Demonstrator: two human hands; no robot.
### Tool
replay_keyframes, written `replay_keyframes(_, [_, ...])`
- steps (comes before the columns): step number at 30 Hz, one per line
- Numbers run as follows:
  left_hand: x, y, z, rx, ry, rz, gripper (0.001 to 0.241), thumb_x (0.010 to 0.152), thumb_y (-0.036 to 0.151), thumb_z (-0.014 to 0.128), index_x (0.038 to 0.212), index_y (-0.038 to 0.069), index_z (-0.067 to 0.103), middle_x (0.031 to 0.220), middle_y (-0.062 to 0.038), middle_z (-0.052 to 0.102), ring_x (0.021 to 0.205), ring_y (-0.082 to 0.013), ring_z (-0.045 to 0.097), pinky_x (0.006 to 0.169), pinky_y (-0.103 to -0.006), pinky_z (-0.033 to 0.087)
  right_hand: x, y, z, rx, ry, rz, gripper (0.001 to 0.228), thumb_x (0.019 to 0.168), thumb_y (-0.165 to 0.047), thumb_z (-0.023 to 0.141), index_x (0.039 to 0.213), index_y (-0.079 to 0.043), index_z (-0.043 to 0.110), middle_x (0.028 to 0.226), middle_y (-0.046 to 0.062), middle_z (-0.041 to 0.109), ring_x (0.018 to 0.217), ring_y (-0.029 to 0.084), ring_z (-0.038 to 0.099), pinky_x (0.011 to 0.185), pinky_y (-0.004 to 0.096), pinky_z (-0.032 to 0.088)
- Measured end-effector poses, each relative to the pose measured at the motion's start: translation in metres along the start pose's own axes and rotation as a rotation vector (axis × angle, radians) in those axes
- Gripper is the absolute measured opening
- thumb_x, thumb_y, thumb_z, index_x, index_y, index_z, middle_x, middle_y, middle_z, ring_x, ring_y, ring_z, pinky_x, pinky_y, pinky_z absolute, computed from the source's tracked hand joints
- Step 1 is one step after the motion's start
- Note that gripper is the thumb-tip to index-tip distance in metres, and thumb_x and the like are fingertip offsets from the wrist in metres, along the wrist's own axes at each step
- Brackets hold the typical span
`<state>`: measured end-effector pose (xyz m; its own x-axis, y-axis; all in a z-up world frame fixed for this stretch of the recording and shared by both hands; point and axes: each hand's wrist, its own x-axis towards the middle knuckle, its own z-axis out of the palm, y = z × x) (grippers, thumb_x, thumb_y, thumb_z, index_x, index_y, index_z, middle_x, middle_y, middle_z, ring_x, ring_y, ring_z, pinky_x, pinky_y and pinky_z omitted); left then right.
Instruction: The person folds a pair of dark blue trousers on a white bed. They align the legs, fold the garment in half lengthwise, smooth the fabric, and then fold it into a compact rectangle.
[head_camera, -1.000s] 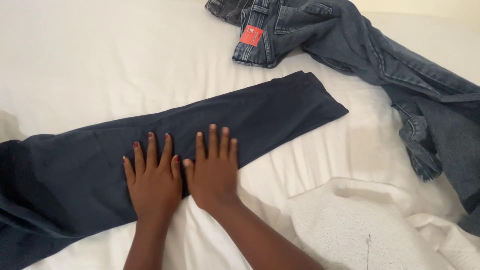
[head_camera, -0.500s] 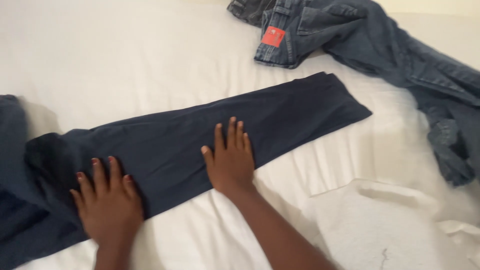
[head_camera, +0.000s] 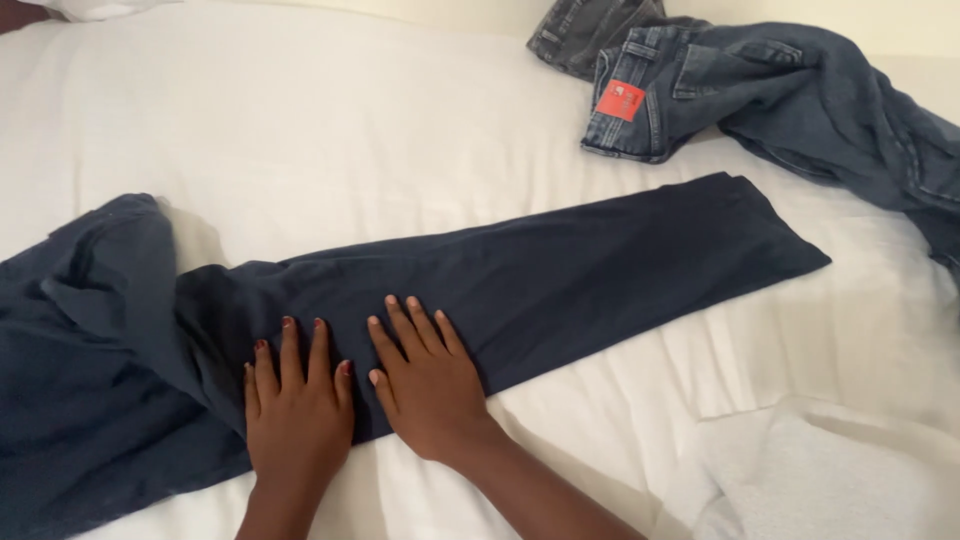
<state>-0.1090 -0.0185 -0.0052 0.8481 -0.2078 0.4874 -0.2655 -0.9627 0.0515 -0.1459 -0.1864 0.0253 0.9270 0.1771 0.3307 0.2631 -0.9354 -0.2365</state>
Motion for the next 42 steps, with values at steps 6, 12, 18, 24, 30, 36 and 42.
replay_keyframes(6, [-0.002,-0.005,-0.035,0.023,0.021,-0.054,0.045,0.101,0.033,0.049,0.144,0.024,0.059,0.154,-0.002,0.054,0.147,-0.0285,0.043,0.129,-0.0486,0.018,0.018,-0.039,-0.009,-0.045,-0.064,0.186,0.069,0.098,-0.037,0.046,0.156,-0.004,0.033,0.165,0.026,0.019,0.153,0.044,0.012,0.117,0.067,0.005])
replay_keyframes(12, [0.005,-0.039,-0.019,-0.160,0.090,-0.267,0.041,0.090,0.014,0.061,0.130,0.021,0.068,0.142,-0.006,0.059,0.131,-0.0328,0.053,0.110,-0.0502,0.037,0.074,-0.082,0.034,0.127,-0.078,0.198,0.074,0.095,-0.033,0.052,0.158,0.000,0.030,0.166,0.035,0.013,0.154,0.049,0.010,0.120,0.057,0.005])
replay_keyframes(18, [0.040,-0.039,-0.069,-0.298,0.191,-0.648,0.049,0.081,0.014,0.082,0.123,0.005,0.059,0.132,-0.022,0.045,0.108,-0.0420,0.059,0.086,-0.0509,0.051,0.066,-0.090,0.053,0.202,0.154,0.000,0.063,0.103,-0.028,0.052,0.155,0.005,0.040,0.166,0.030,0.028,0.157,0.041,0.023,0.127,0.050,0.014])
replay_keyframes(24, [0.052,-0.078,-0.038,0.013,0.230,-0.514,0.083,0.073,0.024,0.094,0.137,-0.004,0.049,0.125,-0.024,0.045,0.110,-0.0461,0.060,0.088,-0.0514,0.054,0.055,-0.093,0.048,0.242,0.113,-0.096,0.055,0.104,-0.025,0.051,0.151,0.004,0.049,0.165,0.024,0.039,0.157,0.038,0.029,0.127,0.051,0.017])
replay_keyframes(30, [0.106,-0.101,-0.058,-0.183,-0.168,-0.688,0.089,0.079,0.035,0.085,0.147,0.000,0.037,0.140,-0.032,0.037,0.111,-0.0542,0.061,0.086,-0.0544,0.055,0.062,-0.096,0.038,0.272,0.070,-0.120,0.055,0.098,-0.018,0.054,0.151,-0.004,0.051,0.162,0.028,0.035,0.154,0.042,0.028,0.124,0.055,0.016])
replay_keyframes(36, [0.112,-0.137,-0.025,-0.219,-0.274,-0.629,0.067,0.095,0.053,0.068,0.133,0.002,0.047,0.132,-0.033,0.053,0.113,-0.0559,0.059,0.091,-0.0578,0.051,0.071,-0.105,0.024,0.474,0.001,-0.279,0.062,0.091,0.002,0.052,0.152,-0.001,0.047,0.167,0.027,0.032,0.158,0.041,0.026,0.125,0.050,0.023])
replay_keyframes(42, [0.071,-0.147,0.008,-0.721,0.242,-0.606,0.026,0.107,0.027,0.050,0.117,0.004,0.057,0.101,-0.019,0.061,0.091,-0.0316,0.056,0.079,-0.0438,0.044,0.073,-0.108,0.025,0.520,-0.102,-0.347,0.066,0.087,0.009,0.051,0.152,-0.002,0.048,0.163,0.019,0.043,0.156,0.035,0.035,0.126,0.045,0.026])
